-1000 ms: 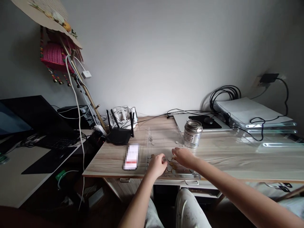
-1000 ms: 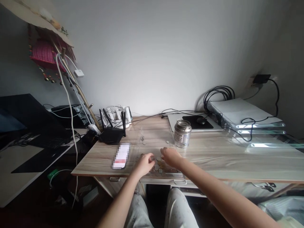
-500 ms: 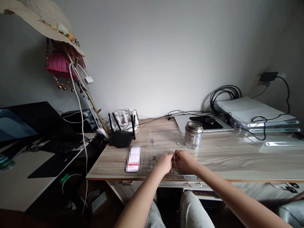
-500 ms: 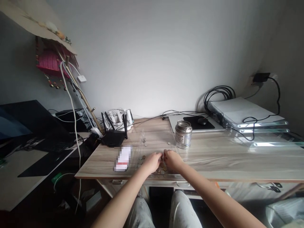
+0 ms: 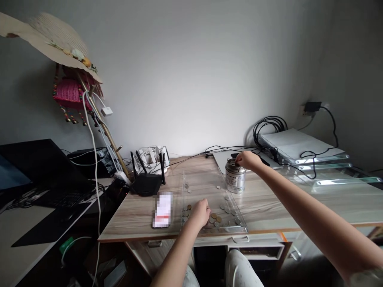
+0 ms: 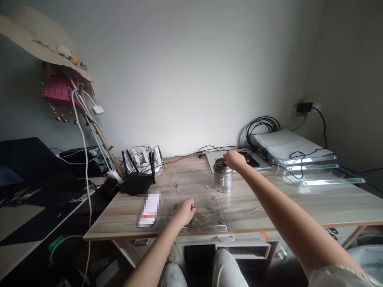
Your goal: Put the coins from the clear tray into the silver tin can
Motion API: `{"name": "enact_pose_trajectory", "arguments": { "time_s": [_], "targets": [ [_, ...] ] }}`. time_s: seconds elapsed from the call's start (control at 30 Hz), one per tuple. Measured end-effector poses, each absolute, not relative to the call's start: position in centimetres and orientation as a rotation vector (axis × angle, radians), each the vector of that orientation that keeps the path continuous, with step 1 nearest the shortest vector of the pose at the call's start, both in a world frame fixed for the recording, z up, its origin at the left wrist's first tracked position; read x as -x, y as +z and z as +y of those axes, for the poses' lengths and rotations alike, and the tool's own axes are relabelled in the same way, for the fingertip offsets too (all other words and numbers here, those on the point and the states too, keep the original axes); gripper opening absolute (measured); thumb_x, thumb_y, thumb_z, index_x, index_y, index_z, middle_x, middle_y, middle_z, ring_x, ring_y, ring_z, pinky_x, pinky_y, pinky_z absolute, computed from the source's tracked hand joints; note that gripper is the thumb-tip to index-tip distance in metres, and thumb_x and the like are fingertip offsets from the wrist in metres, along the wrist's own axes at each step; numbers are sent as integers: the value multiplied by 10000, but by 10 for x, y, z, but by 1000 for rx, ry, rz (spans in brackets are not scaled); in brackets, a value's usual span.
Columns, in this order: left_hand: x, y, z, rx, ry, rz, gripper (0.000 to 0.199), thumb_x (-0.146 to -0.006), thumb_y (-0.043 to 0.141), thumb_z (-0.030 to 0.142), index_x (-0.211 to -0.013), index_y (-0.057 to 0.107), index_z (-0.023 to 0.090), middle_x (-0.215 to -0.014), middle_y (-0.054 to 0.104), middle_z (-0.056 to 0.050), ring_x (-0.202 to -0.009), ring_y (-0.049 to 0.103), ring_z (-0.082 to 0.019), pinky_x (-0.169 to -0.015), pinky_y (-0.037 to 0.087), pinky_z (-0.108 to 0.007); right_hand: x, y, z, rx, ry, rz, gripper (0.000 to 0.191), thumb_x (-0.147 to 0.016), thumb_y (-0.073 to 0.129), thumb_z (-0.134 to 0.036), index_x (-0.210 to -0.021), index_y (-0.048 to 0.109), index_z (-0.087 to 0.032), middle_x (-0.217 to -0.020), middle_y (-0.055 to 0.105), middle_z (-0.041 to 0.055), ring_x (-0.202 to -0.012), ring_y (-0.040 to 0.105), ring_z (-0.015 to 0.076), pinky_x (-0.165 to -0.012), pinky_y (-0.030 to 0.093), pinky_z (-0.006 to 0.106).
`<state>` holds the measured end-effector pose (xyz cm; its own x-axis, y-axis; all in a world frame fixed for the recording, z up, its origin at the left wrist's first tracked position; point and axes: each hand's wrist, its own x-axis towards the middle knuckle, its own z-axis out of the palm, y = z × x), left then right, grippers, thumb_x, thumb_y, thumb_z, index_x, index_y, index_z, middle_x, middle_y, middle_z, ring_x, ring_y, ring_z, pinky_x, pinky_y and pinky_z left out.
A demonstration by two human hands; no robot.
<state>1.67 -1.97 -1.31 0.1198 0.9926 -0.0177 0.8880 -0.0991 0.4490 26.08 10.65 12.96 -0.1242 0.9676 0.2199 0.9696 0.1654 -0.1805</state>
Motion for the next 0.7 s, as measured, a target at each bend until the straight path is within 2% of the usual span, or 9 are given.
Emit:
{"name": "enact_pose_trajectory", "arguments": {
  "time_s": [0.1, 0.17, 0.27, 0.4, 0.47, 0.6, 0.67, 0.7],
  "targets": [
    [-16, -14, -19, -1978, 593, 1834, 73, -803, 543, 206, -740, 574, 183, -773, 644, -7, -742, 579, -126, -639, 373, -205, -255, 126, 108, 1901, -7, -2176, 237, -719, 557, -204, -850, 753, -223, -893, 716, 67, -836, 635, 205, -638, 440, 248],
    [-15, -13, -19, -1902, 734, 1857, 81, -798, 544, 189, -725, 578, 181, -721, 634, 6, -690, 573, -113, -612, 364, -196, -244, 123, 96, 1863, -74, -2097, 272, -774, 513, -227, -925, 739, -220, -956, 706, 77, -884, 628, 212, -682, 451, 264],
    [-14, -11, -17, -1832, 885, 1854, 115, -800, 512, 130, -746, 602, 177, -706, 644, 7, -661, 583, -103, -606, 379, -191, -217, 108, 64, 1594, -163, -2086, 329, -856, 424, -260, -1038, 695, -225, -1048, 681, 73, -944, 607, 198, -749, 448, 269],
    [-12, -11, -15, -1790, 1048, 1753, 155, -791, 506, 102, -743, 642, 159, -729, 678, -26, -681, 617, -114, -646, 433, -205, -174, 67, 15, 1220, 100, -2494, 309, -846, 487, -314, -1091, 656, -230, -1060, 671, 63, -914, 611, 195, -732, 445, 261],
    [-12, -14, -14, -1731, 1090, 1674, 162, -794, 504, 113, -742, 652, 151, -713, 680, -30, -661, 627, -118, -633, 451, -208, -159, 48, 0, 1182, 163, -2562, 293, -851, 484, -303, -1077, 651, -220, -1055, 667, 71, -924, 608, 211, -733, 440, 273],
    [-13, -16, -13, -1647, 1078, 1628, 161, -811, 505, 153, -739, 648, 141, -668, 666, -27, -636, 636, -124, -611, 465, -209, -148, 36, -9, 1225, 181, -2544, 243, -871, 429, -237, -915, 667, -226, -967, 671, 69, -885, 603, 214, -706, 433, 284],
    [-13, -13, -15, -1674, 1064, 1699, 110, -794, 558, 173, -851, 648, 146, -698, 668, -21, -666, 634, -126, -652, 469, -218, -152, 46, -6, 1198, 180, -2500, 243, -881, 421, -253, -887, 664, -237, -939, 673, 64, -867, 601, 211, -698, 436, 283],
    [-13, -12, -16, -1703, 1049, 1756, 171, -778, 586, 175, -940, 636, 153, -727, 670, -17, -699, 633, -129, -683, 468, -224, -157, 55, -1, 1185, 162, -2449, 248, -887, 418, -266, -891, 663, -235, -936, 675, 64, -862, 599, 208, -701, 438, 281]
  ]
}}
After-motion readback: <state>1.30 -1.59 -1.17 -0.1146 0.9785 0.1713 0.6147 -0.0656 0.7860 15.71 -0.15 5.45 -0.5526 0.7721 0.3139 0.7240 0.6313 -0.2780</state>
